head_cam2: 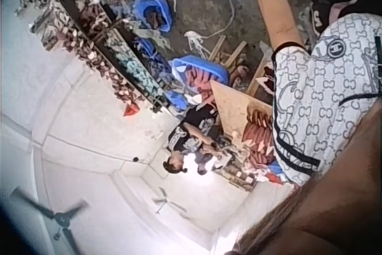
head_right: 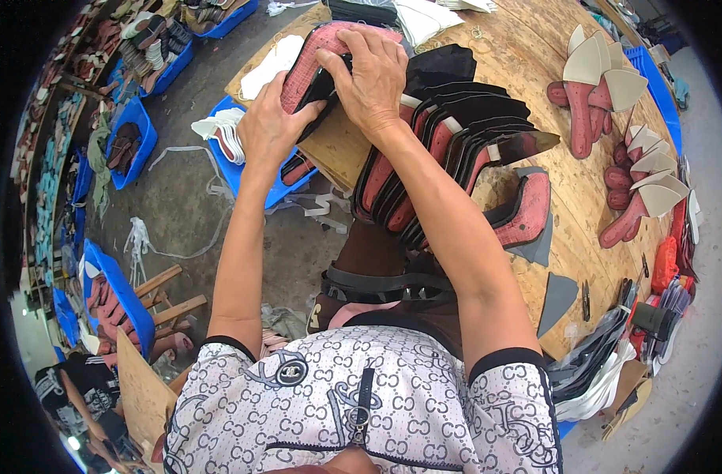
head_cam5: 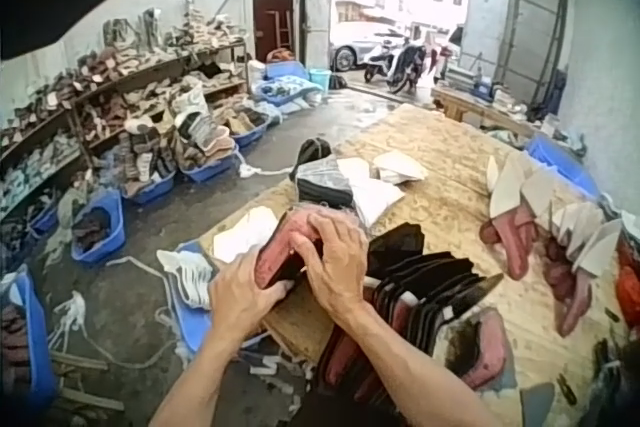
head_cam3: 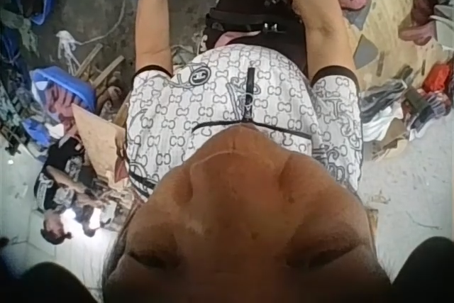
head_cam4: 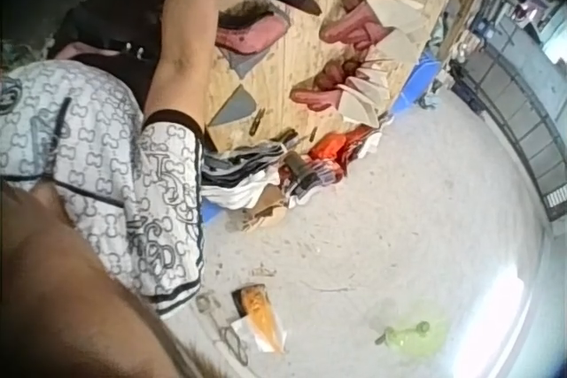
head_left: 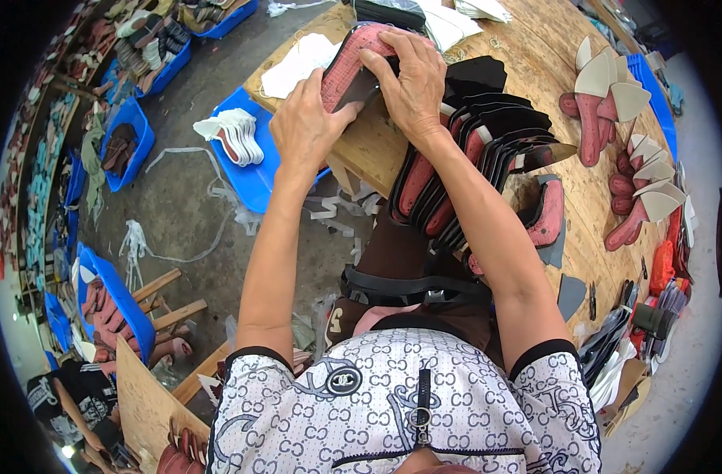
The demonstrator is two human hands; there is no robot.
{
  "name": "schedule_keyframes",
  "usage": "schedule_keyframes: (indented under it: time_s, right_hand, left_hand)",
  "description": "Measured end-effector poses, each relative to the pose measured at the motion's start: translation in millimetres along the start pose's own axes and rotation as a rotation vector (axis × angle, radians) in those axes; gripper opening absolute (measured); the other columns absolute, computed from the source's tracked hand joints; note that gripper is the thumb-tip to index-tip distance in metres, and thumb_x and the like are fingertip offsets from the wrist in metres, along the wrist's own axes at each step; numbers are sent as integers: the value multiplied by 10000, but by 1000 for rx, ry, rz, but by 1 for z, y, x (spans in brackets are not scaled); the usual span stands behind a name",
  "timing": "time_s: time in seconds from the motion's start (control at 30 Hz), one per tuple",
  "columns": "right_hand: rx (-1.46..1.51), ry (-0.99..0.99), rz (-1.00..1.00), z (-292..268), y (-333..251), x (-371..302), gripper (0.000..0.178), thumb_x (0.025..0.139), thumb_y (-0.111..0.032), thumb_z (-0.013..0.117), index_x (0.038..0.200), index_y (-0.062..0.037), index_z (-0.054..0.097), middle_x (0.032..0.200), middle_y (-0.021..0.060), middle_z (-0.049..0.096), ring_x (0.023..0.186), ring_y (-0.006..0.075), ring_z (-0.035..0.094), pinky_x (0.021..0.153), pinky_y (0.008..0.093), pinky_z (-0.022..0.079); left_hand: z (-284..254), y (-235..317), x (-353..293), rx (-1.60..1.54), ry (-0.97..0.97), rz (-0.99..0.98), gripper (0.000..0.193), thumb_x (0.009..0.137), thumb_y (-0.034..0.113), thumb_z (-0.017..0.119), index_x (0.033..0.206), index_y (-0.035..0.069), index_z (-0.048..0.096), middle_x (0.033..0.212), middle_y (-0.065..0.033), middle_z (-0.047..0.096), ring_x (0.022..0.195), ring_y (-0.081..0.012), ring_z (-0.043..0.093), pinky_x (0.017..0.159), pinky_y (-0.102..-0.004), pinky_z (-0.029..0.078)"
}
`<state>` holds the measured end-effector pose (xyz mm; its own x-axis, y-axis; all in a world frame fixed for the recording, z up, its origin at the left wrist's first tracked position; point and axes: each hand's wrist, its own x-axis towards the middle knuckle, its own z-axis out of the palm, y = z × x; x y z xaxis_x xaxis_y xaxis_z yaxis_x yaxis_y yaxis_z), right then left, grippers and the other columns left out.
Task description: Attaching straps and uppers to shoe soles in a factory setting.
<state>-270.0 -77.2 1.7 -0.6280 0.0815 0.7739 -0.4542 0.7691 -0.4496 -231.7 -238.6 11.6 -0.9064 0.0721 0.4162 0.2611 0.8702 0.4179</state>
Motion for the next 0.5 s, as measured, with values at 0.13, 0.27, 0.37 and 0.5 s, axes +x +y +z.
schedule_keyframes:
  time_s: [0.13, 0.27, 0.37, 0.5]
  right_hand:
    - [65, 24, 112, -4, 1, 7, 285, 902, -327, 577, 1003, -80, 676, 1031, 90, 663, 985, 285, 592, 899, 406, 406]
    - [355, -134, 382, -21, 16, 16, 328, 943, -308, 540, 1036, -23, 673, 1025, 116, 668, 912, 299, 618, 815, 377, 477]
    - [610, -223, 351, -31, 17, 19, 394, 917, -335, 584, 1087, 14, 651, 1057, 158, 663, 976, 298, 621, 881, 343, 469]
    - [32, -238, -64, -30, 6, 5, 778, 747, -531, 722, 1291, -13, 521, 1326, 178, 526, 1246, 329, 463, 1059, 419, 338]
  left_hand:
    - [2, 2, -3, 3, 5, 1, 766, 692, 493, 758, 1252, 10, 558, 1105, -161, 651, 978, -321, 644, 784, -402, 510]
    - [2, 2, -3, -38, 29, 10, 744, 691, 484, 761, 1237, 20, 561, 1058, -165, 651, 956, -331, 644, 781, -416, 509]
    - [0, 0, -2, -65, 44, 18, 720, 684, 455, 772, 1221, 24, 563, 1009, -166, 656, 926, -339, 647, 775, -425, 510]
    - [-1, -5, -1, -81, 30, 25, 725, 688, 456, 765, 1231, 22, 561, 1056, -176, 658, 951, -351, 646, 797, -433, 508]
